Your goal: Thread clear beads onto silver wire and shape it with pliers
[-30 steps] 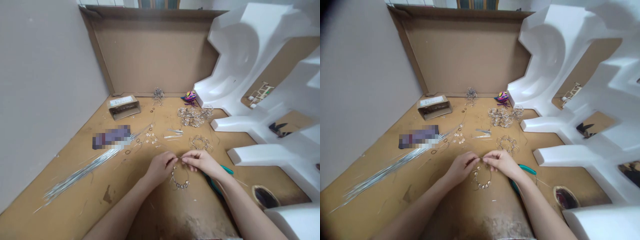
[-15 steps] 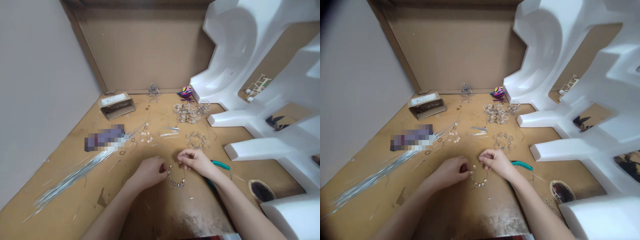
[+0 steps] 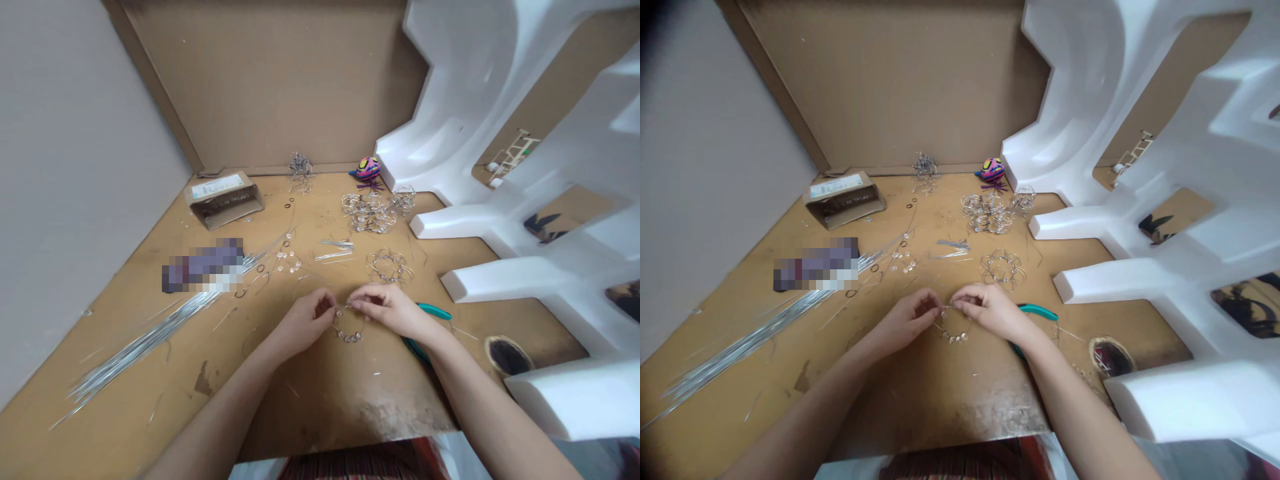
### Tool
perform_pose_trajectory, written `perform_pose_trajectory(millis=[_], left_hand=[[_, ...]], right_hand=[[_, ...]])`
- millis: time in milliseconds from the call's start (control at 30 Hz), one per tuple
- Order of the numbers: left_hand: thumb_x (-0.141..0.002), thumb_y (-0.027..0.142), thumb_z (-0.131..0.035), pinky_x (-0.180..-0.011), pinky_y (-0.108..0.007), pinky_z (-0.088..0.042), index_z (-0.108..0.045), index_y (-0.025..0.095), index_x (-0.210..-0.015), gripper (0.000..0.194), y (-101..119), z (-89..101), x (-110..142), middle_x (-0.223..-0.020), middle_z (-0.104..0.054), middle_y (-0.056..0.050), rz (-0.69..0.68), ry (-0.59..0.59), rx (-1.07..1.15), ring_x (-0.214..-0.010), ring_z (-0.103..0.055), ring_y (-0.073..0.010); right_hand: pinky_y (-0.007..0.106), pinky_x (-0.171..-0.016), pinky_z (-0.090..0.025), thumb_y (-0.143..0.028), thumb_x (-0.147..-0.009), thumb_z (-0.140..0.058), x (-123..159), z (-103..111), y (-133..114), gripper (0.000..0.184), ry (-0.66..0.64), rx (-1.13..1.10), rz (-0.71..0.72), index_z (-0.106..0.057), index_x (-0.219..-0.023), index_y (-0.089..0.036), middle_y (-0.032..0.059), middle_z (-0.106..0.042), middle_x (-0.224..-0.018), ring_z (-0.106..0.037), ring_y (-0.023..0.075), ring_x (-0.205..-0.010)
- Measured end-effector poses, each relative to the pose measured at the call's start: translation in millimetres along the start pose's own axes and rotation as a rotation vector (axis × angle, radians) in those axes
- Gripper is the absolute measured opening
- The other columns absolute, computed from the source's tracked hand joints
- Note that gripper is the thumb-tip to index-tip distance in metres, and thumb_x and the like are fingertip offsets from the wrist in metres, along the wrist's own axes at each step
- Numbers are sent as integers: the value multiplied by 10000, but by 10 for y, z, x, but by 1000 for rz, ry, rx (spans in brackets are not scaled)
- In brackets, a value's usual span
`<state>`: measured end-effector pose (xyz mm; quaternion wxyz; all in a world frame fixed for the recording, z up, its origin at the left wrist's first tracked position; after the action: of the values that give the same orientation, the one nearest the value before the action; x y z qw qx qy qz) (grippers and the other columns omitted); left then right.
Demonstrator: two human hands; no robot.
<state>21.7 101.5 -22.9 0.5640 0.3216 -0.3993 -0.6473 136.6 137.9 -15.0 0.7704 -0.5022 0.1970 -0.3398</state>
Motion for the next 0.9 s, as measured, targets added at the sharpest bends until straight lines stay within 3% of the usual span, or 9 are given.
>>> perform_pose_trajectory(millis=[167, 367, 633, 733, 900], left_hand=[[-789, 272, -457, -603, -241, -409, -510, 185, -781, 102, -71, -37, -35, -689, -593, 4, 32, -10, 150, -650, -545, -134], [-792, 273, -468, -599, -238, -414, -540, 185, -798, 114, -47, -58, -24, -704, -599, 2, 29, -35, 130, -654, -551, -134], [-796, 290, -483, -686, -262, -437, -618, 183, -836, 177, 21, -63, -24, -772, -632, -20, -13, -58, 107, -735, -571, -155], [-795, 313, -500, -754, -282, -431, -632, 190, -884, 201, 88, 22, -6, -864, -639, -40, -30, 0, 119, -809, -569, -169], [-766, 378, -550, -668, -264, -436, -604, 185, -952, 273, 73, -14, 24, -866, -638, -40, 38, -15, 280, -741, -558, -155]], right_hand=[[227, -581, -413, -292, -808, -518, 22, 92, -99, 185, 64, 122, 93, -653, -861, -177, 34, -628, -794, -530, 114, -630], [244, -637, -422, -280, -822, -498, 37, 63, -161, 201, -11, 160, 137, -655, -871, -166, 41, -639, -803, -562, 138, -695], [247, -690, -421, -317, -819, -505, 46, 75, -141, 207, -31, -36, 72, -634, -873, -164, 34, -647, -840, -562, 143, -764], [233, -630, -405, -338, -806, -522, 39, 88, -110, 211, -8, -94, 20, -635, -841, -164, 17, -632, -776, -535, 122, -687], [204, -500, -335, -370, -786, -546, 22, 41, -102, 229, -5, -185, -20, -635, -823, -162, -20, -546, -632, -425, 76, -530]])
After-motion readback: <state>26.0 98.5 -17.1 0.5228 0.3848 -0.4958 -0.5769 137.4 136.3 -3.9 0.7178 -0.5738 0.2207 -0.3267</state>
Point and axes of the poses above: each hand's wrist, its own x-axis away from the middle knuckle, its own z-axis out of the back of the hand, y = z × x, the point moved 9 cm from there along -x, towards the middle knuckle
